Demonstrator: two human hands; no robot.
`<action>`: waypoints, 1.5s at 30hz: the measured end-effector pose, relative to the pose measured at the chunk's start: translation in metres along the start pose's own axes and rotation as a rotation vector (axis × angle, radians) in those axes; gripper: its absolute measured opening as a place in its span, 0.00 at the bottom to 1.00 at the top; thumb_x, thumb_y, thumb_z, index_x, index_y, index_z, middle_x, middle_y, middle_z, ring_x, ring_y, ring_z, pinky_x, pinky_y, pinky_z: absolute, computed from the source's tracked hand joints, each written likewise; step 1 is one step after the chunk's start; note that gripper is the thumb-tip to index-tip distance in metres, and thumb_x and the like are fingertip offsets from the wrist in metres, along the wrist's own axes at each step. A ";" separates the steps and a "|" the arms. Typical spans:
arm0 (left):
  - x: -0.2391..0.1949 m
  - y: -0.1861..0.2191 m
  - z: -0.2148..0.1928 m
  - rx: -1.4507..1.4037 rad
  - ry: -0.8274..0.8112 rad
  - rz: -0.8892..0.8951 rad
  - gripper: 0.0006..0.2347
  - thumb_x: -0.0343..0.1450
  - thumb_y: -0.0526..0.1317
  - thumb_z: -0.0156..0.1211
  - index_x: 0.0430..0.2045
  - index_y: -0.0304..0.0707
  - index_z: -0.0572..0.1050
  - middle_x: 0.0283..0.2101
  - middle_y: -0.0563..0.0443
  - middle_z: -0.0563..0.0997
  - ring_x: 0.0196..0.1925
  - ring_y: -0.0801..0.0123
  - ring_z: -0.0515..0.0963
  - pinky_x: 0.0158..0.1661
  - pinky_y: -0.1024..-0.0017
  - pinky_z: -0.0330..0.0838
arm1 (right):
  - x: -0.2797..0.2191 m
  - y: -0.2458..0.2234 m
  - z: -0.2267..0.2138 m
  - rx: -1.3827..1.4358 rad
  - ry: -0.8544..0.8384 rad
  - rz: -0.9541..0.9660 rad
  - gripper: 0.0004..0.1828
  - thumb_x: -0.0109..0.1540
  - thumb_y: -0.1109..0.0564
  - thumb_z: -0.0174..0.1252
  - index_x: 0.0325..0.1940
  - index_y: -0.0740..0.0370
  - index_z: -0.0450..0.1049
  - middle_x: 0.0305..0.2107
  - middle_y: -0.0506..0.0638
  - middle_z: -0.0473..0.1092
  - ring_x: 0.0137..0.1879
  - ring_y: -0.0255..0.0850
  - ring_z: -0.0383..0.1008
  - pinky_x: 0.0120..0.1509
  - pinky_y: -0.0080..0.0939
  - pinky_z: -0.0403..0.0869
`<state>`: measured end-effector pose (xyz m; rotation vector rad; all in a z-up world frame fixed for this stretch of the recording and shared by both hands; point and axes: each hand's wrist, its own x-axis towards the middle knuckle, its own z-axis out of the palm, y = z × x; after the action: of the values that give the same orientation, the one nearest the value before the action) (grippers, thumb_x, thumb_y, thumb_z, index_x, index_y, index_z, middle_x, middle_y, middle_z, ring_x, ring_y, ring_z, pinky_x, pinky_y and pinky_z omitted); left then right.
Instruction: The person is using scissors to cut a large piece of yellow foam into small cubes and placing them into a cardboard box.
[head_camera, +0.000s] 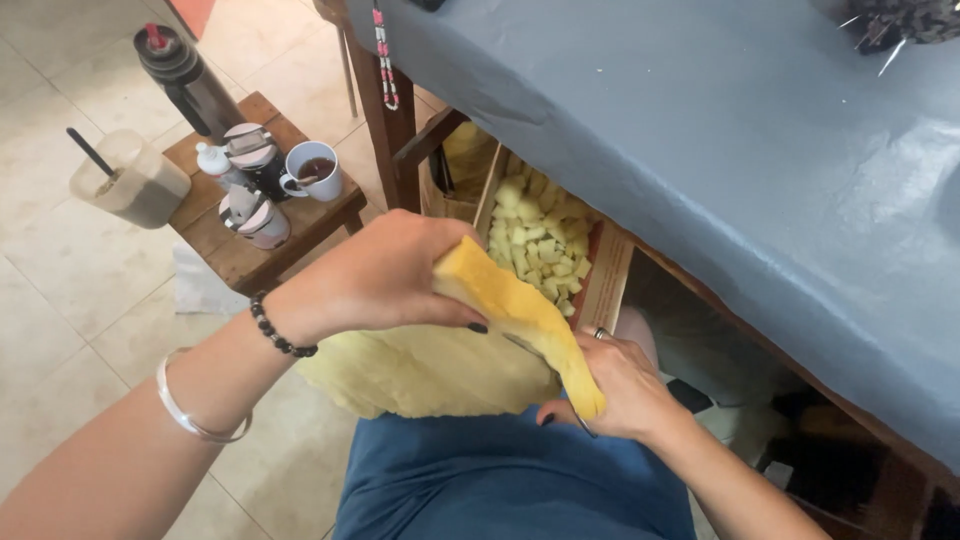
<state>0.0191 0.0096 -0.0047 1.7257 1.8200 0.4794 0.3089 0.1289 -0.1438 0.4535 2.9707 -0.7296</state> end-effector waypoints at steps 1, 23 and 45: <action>0.000 0.007 -0.001 -0.057 -0.037 -0.034 0.17 0.60 0.49 0.77 0.36 0.46 0.78 0.34 0.53 0.85 0.38 0.60 0.85 0.37 0.65 0.77 | 0.003 0.002 -0.002 0.004 0.018 0.013 0.40 0.48 0.20 0.69 0.39 0.55 0.71 0.30 0.49 0.71 0.40 0.50 0.73 0.39 0.53 0.73; 0.001 -0.019 0.003 -0.323 0.028 -0.070 0.18 0.57 0.51 0.79 0.28 0.38 0.81 0.21 0.49 0.82 0.26 0.62 0.83 0.27 0.69 0.79 | 0.001 0.010 0.009 0.043 0.295 -0.138 0.28 0.51 0.33 0.74 0.25 0.58 0.74 0.18 0.47 0.71 0.29 0.47 0.76 0.32 0.42 0.76; 0.009 -0.021 0.034 -0.305 0.062 -0.002 0.14 0.61 0.48 0.73 0.32 0.40 0.83 0.25 0.42 0.84 0.34 0.46 0.86 0.34 0.61 0.80 | 0.008 0.023 0.009 0.011 0.279 -0.088 0.32 0.46 0.28 0.74 0.28 0.57 0.75 0.22 0.47 0.70 0.36 0.49 0.76 0.40 0.47 0.77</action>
<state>0.0242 0.0117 -0.0454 1.5149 1.6887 0.7740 0.3083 0.1463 -0.1631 0.4626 3.2669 -0.7480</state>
